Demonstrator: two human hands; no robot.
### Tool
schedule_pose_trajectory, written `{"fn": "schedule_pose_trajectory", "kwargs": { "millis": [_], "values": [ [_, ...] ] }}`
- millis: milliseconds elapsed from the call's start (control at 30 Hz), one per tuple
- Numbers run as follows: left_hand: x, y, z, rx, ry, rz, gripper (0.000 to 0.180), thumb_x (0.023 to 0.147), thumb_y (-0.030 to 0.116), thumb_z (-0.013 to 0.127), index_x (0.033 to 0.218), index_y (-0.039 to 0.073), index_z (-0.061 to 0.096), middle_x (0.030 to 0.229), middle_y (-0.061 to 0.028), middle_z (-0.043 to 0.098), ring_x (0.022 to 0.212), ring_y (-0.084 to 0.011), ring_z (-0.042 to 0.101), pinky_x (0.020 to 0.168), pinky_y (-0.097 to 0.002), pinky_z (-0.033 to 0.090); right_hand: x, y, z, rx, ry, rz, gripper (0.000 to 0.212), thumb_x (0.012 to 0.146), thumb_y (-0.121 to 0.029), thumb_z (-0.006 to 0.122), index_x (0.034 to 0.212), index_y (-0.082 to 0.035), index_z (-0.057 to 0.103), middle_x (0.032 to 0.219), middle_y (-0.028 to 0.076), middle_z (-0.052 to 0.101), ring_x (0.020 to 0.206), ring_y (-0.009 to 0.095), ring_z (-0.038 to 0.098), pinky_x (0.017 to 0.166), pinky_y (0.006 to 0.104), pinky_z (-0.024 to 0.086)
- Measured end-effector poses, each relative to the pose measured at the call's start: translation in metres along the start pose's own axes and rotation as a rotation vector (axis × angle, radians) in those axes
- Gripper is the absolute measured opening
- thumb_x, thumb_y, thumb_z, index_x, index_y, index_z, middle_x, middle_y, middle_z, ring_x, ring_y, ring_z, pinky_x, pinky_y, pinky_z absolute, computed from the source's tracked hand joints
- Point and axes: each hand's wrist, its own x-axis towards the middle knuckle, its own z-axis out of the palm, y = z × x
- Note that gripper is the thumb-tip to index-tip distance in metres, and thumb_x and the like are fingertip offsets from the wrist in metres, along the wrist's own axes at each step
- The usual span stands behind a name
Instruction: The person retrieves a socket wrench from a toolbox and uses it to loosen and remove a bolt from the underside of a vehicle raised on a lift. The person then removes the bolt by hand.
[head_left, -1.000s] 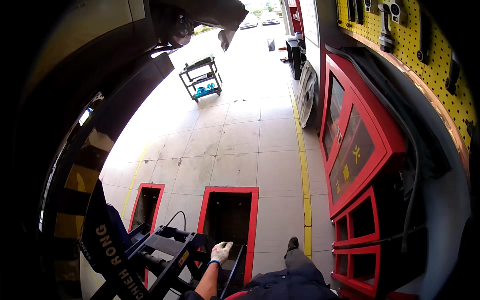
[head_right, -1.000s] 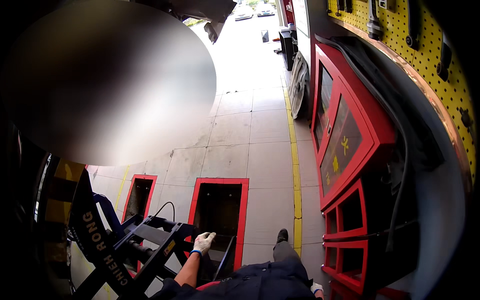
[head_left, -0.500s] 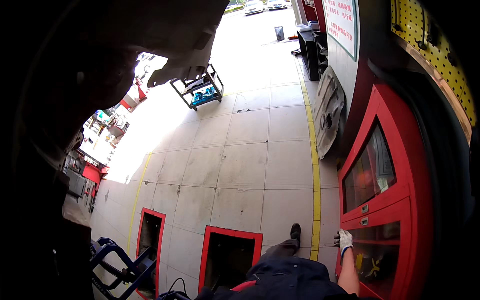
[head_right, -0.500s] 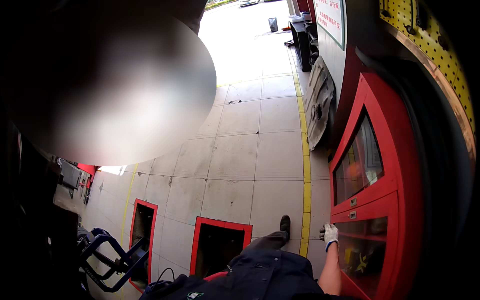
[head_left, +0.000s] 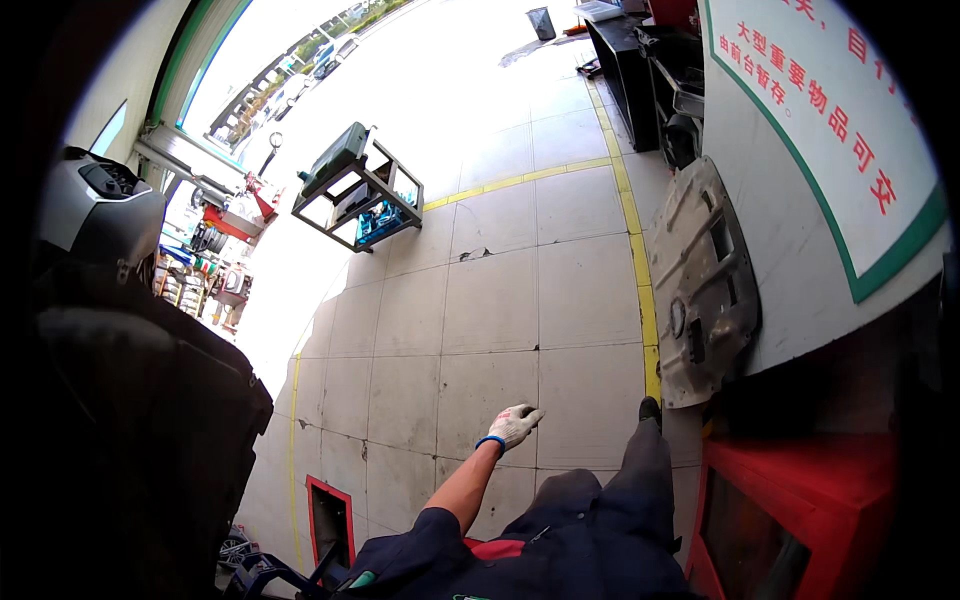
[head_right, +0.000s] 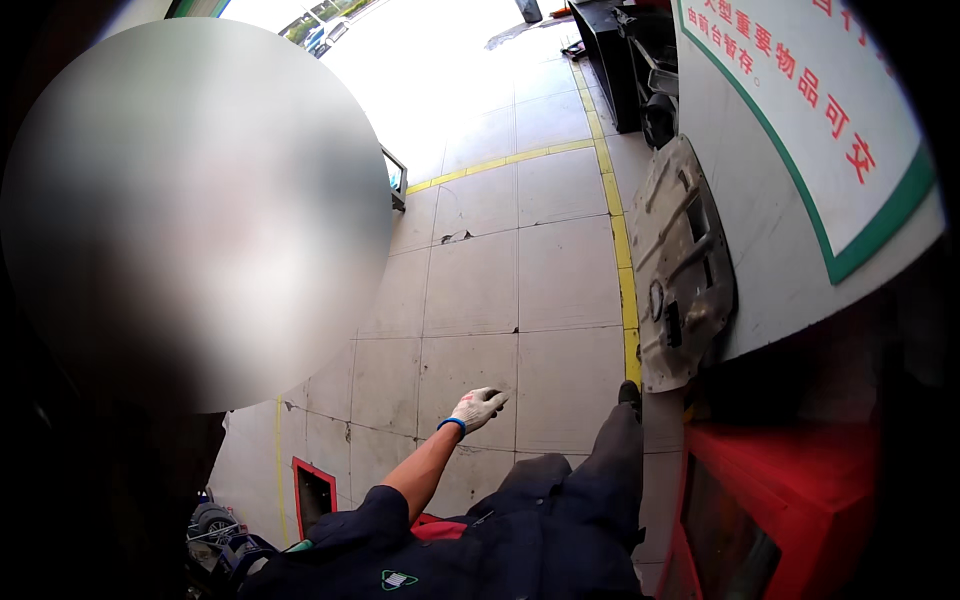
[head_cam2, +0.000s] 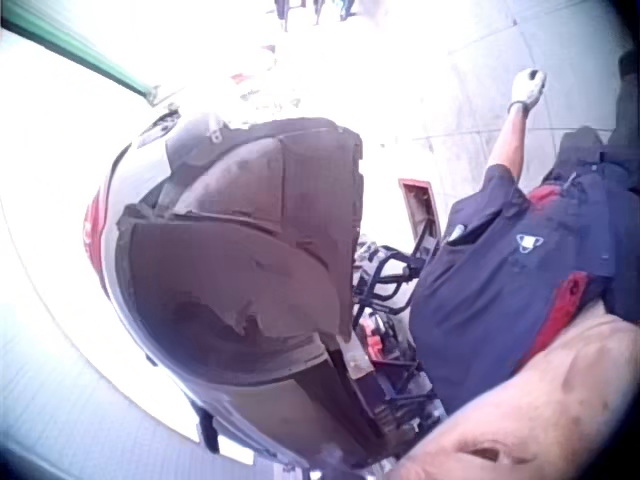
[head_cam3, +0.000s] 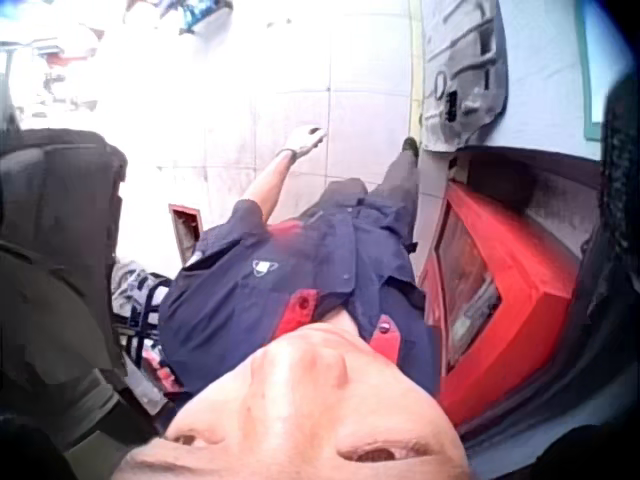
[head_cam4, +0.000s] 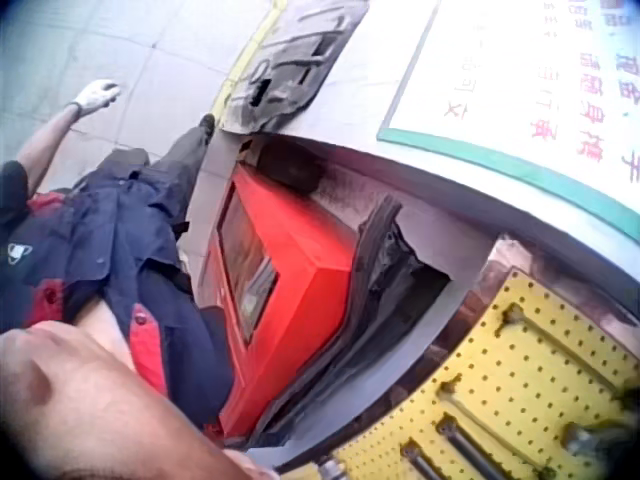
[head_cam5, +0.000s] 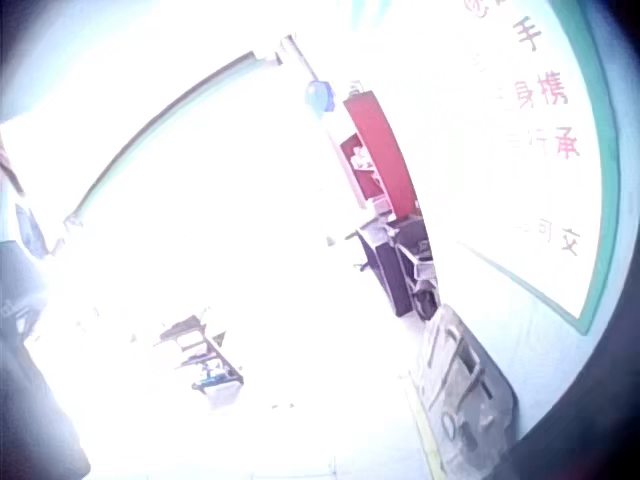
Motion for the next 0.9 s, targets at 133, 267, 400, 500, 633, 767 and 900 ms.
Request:
{"fn": "schedule_pose_trajectory", "kwargs": {
  "millis": [133, 267, 400, 500, 633, 767, 900],
  "values": [
    [0.058, -0.029, -0.062, -0.156, -0.014, -0.268, 0.055, 0.097, 0.052, 0.06, 0.115, 0.002, 0.074, 0.096, -0.0089, 0.077, 0.085, -0.0185, 0.072, 0.08, -0.0354, 0.055, -0.031, -0.233, 0.014, 0.002, -0.025, -0.162, 0.029, 0.104, -0.037, 0.057, 0.097, -0.01, 0.062, 0.076, 0.011, 0.066, 0.05, 0.025, 0.058, 0.045, 0.0429, 0.049],
    [0.085, -0.15, -0.114, -0.429, 0.004, -0.64, 0.058, 0.097, 0.054, 0.063, 0.118, 0.001, 0.072, 0.095, -0.0087, 0.077, 0.075, -0.0171, 0.07, 0.07, -0.0343, 0.056, -0.032, -0.513, 0.06, 0.189, -0.132, -0.331, 0.026, 0.105, -0.036, 0.056, 0.1, -0.011, 0.059, 0.075, 0.008, 0.064, 0.053, 0.022, 0.059, 0.047, 0.0379, 0.051],
    [0.14, -0.216, -0.246, -0.214, 0.045, -0.968, 0.063, 0.096, 0.06, 0.058, 0.112, 0.001, 0.075, 0.094, -0.0105, 0.078, 0.078, -0.0206, 0.072, 0.075, -0.0374, 0.057, -0.124, -0.783, 0.14, 0.241, -0.084, -0.57, 0.027, 0.105, -0.038, 0.056, 0.104, -0.011, 0.056, 0.077, 0.007, 0.061, 0.054, 0.019, 0.058, 0.046, 0.0352, 0.05],
    [0.224, -0.171, -0.373, -0.439, 0.224, -0.873, 0.062, 0.096, 0.061, 0.057, 0.102, 0.002, 0.077, 0.092, -0.0113, 0.078, 0.081, -0.0239, 0.073, 0.078, -0.04, 0.057, -0.193, -0.903, 0.182, 0.181, -0.003, -0.67, 0.034, 0.104, -0.044, 0.056, 0.114, -0.012, 0.061, 0.088, 0.007, 0.064, 0.065, 0.023, 0.058, 0.055, 0.0406, 0.05],
    [0.308, -0.113, -0.575, -0.514, 0.491, -0.613, 0.065, 0.096, 0.065, 0.051, 0.109, 0.006, 0.075, 0.102, -0.0125, 0.077, 0.101, -0.0326, 0.072, 0.092, -0.0452, 0.053, -0.241, -1.047, 0.306, -0.084, -0.168, -0.763, 0.038, 0.104, -0.045, 0.054, 0.113, -0.01, 0.067, 0.101, 0.006, 0.068, 0.084, 0.024, 0.06, 0.072, 0.0455, 0.052],
    [0.392, -0.099, -0.728, -0.517, 0.595, -0.454, 0.064, 0.099, 0.066, 0.049, 0.114, 0.008, 0.072, 0.101, -0.0067, 0.077, 0.094, -0.0232, 0.071, 0.087, -0.0375, 0.053, -0.281, -1.187, 0.477, -0.212, -0.313, -0.618, 0.053, 0.104, -0.052, 0.054, 0.128, -0.005, 0.06, 0.114, 0.011, 0.067, 0.098, 0.029, 0.064, 0.08, 0.0477, 0.056],
    [0.436, -0.112, -0.9, -0.627, 0.785, -0.417, 0.07, 0.1, 0.07, 0.043, 0.117, 0.008, 0.071, 0.101, -0.007, 0.076, 0.097, -0.0252, 0.071, 0.091, -0.0388, 0.052, -0.391, -1.334, 0.637, -0.327, -0.325, -0.579, 0.058, 0.104, -0.053, 0.055, 0.135, -0.004, 0.055, 0.12, 0.014, 0.065, 0.104, 0.032, 0.064, 0.085, 0.0492, 0.057]
  ]
}}
